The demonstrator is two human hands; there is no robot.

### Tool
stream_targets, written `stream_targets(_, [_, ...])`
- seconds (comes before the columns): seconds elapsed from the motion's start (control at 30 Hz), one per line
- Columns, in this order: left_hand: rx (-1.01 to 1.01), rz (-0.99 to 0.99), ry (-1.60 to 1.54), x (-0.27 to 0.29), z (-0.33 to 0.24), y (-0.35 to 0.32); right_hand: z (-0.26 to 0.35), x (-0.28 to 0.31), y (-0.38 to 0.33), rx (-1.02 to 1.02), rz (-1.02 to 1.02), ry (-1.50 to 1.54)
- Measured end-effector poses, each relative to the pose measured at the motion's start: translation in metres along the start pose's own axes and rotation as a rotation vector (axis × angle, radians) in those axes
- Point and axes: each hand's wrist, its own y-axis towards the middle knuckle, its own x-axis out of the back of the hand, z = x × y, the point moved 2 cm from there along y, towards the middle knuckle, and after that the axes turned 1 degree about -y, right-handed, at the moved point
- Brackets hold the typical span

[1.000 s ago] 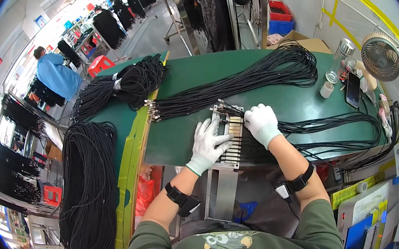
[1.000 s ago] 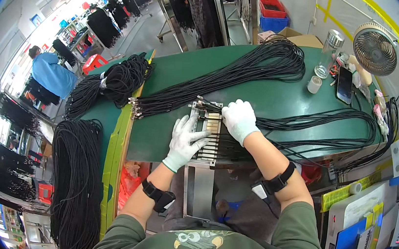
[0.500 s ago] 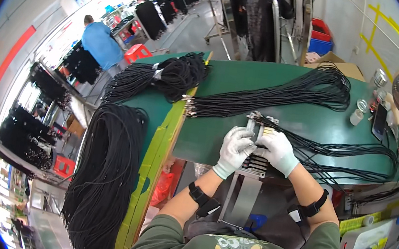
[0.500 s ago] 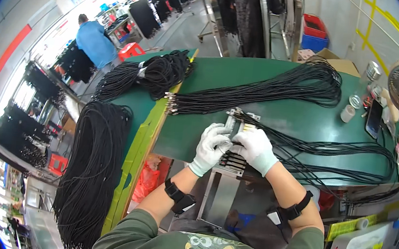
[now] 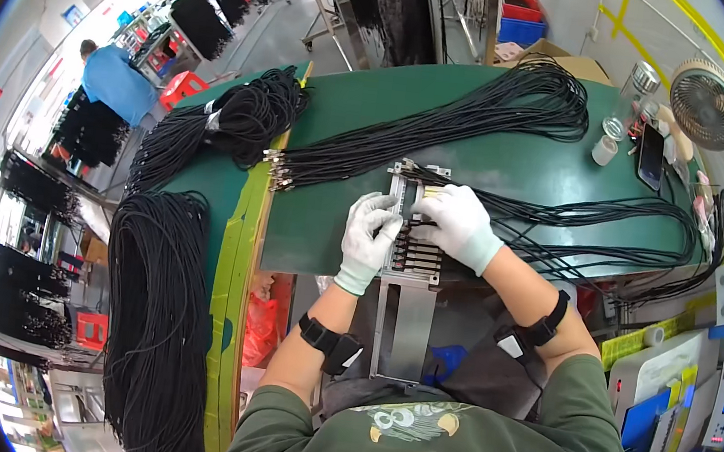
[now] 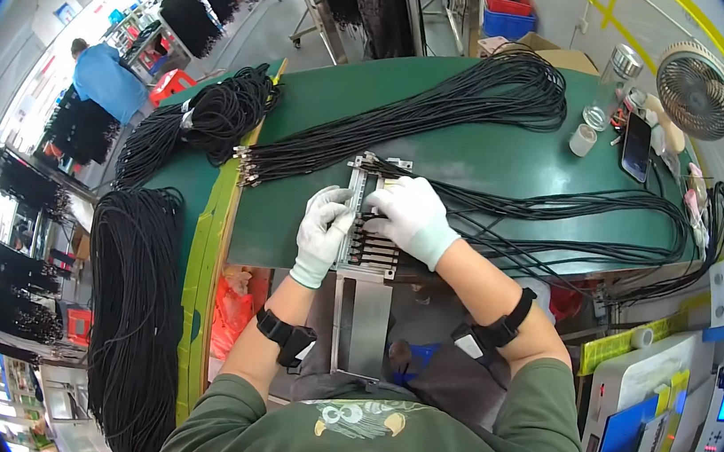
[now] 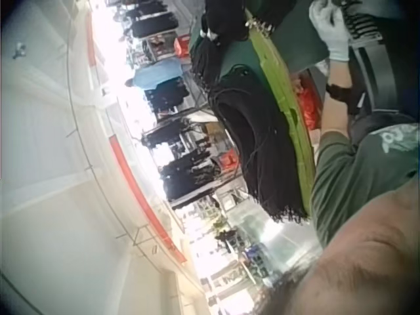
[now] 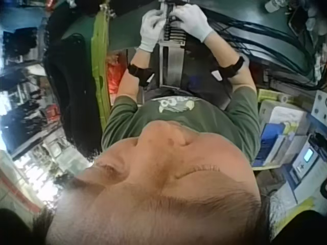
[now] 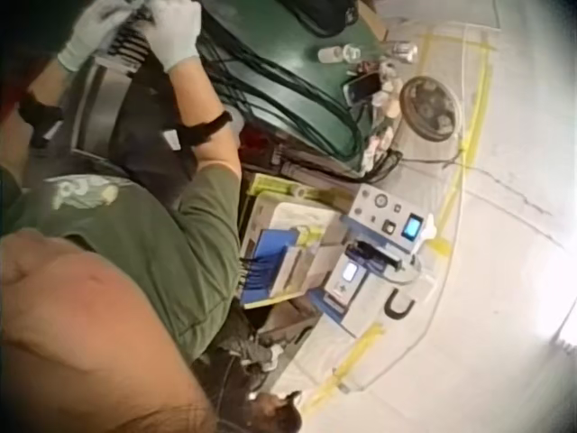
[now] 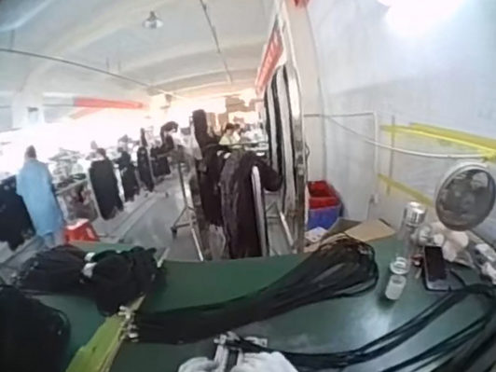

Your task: Inserting and organizing multiple wire bundles into a connector jig on a factory workbench.

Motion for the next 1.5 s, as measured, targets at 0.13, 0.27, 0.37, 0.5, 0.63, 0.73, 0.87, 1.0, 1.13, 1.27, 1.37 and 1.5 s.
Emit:
stream_targets(0.13, [-0.021, 0.01, 0.006, -0.003, -0.003, 0.0, 0.0, -0.001, -0.004, -0.002, 0.012, -0.037])
stream_targets(0.27, [0.313, -0.17, -0.272, 0.001, 0.011, -0.008, -0.03, 0.014, -0.014, -0.107, 0.144, -0.088])
stream_targets(0.37, [0.279, -0.179, -0.085, 0.0, 0.01, -0.008, -0.041, 0.019, -0.018, -0.184, 0.204, -0.008])
stream_targets(0.5, [0.186, -0.149, 0.128, -0.001, 0.006, -0.003, -0.04, 0.023, -0.017, -0.211, 0.216, 0.107])
stream_targets(0.63, [0.168, -0.135, 0.22, -0.001, 0.004, 0.0, -0.036, 0.024, -0.014, -0.176, 0.222, -0.121])
stream_targets(0.73, [0.167, -0.129, 0.232, -0.002, 0.002, 0.002, -0.037, 0.024, -0.015, -0.198, 0.235, -0.205])
stream_targets(0.87, [0.154, -0.109, 0.214, -0.001, 0.002, 0.003, -0.033, 0.026, -0.015, -0.18, 0.194, -0.248])
stream_targets(1.0, [0.173, -0.076, 0.173, -0.001, 0.003, 0.003, -0.033, 0.025, -0.015, -0.2, 0.236, -0.279])
stream_targets(1.13, [0.129, -0.014, 0.19, -0.006, -0.002, 0.007, -0.037, 0.02, -0.017, -0.176, 0.257, -0.2])
stream_targets(1.27, [-0.047, 0.117, 0.353, -0.014, -0.018, 0.014, -0.036, 0.012, -0.015, -0.167, 0.265, -0.242])
stream_targets(1.37, [-0.147, 0.248, 0.602, -0.012, -0.028, 0.021, -0.039, 0.012, -0.013, -0.141, 0.135, -0.237])
stream_targets(1.5, [-0.081, 0.363, 0.604, -0.022, -0.022, 0.024, -0.05, 0.022, 0.0, -0.184, 0.001, -0.403])
